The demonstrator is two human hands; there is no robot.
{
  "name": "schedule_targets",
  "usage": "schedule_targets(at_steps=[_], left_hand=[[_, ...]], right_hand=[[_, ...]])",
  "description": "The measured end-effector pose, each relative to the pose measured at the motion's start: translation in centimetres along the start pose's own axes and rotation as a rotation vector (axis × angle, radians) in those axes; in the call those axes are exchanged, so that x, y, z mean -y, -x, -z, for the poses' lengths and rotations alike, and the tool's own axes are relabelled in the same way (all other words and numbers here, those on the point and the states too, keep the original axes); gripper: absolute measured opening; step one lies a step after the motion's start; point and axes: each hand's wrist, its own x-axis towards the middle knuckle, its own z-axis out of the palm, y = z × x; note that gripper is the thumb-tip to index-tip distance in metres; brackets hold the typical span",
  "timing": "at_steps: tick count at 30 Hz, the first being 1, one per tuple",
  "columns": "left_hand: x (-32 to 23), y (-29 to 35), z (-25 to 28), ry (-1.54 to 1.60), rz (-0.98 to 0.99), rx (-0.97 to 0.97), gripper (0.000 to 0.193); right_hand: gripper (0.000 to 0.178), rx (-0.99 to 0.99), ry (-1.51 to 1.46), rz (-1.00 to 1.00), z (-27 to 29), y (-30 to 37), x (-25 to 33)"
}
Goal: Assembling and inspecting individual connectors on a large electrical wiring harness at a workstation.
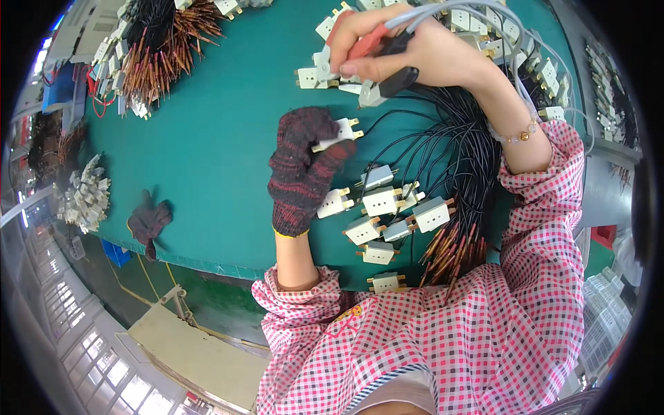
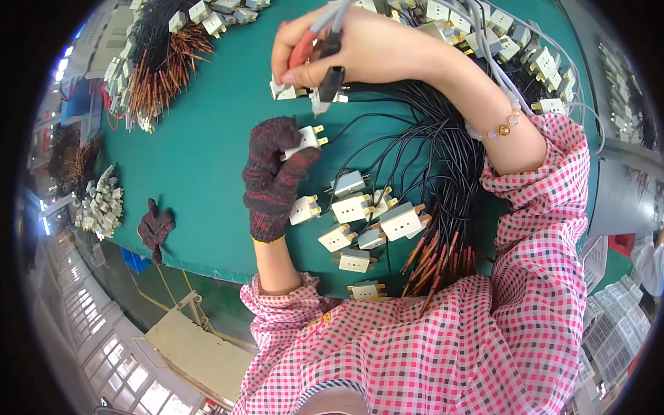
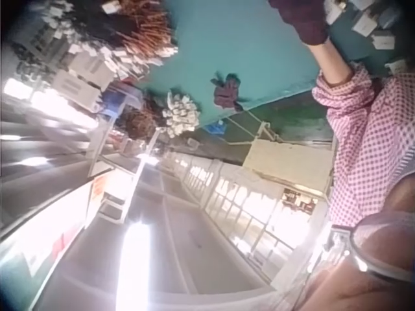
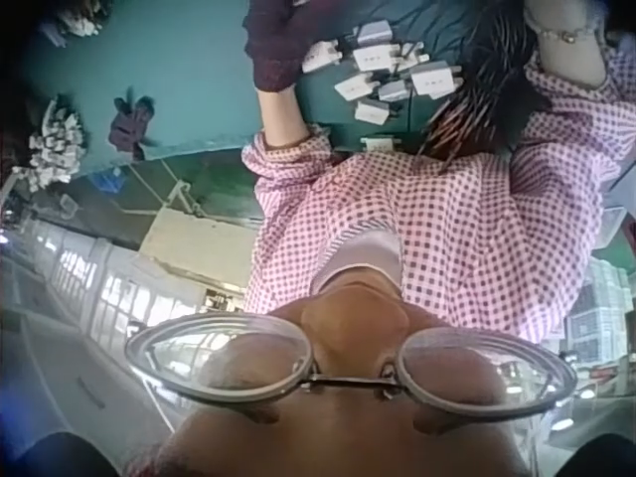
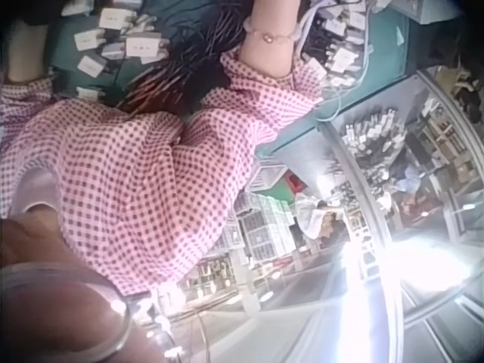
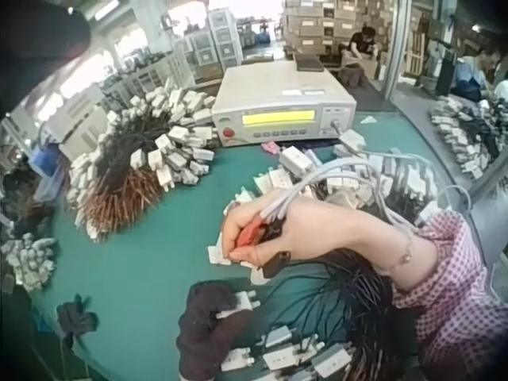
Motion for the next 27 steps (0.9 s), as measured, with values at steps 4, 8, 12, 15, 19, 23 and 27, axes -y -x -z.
schedule_targets(at_steps=[4,8,12,15,19,23,27], left_hand=[[-1.4,0.2,-0.8,0.497,0.188,0.008,0.062],[-0.5,0.4,-0.6,0.377,0.175,0.118,0.080],[-0.9,-0.5,-0.7,0.962,0.144,-0.018,0.069],[-1.2,0.6,-1.3,0.937,0.210,-0.077,0.066],[-1.2,0.9,-1.4,0.976,0.241,-0.080,0.063],[-1.8,0.5,-1.7,1.094,0.259,-0.092,0.062],[-0.8,1.0,-1.3,1.100,0.268,-0.064,0.062]], right_hand=[[0.012,0.042,0.384,0.526,0.2,-0.3,-0.4],[0.011,-0.001,-0.051,0.061,-0.1,-0.1,0.0],[0.013,-0.043,0.078,0.170,-0.7,-0.1,-1.3],[0.013,0.009,-0.028,0.200,-1.3,-0.1,-1.0],[0.014,-0.015,-0.074,0.199,-1.7,0.1,-0.7],[0.013,-0.037,-0.032,0.235,-1.3,0.1,-0.8],[0.012,0.028,-0.109,0.215,-1.7,-0.1,-0.3]])
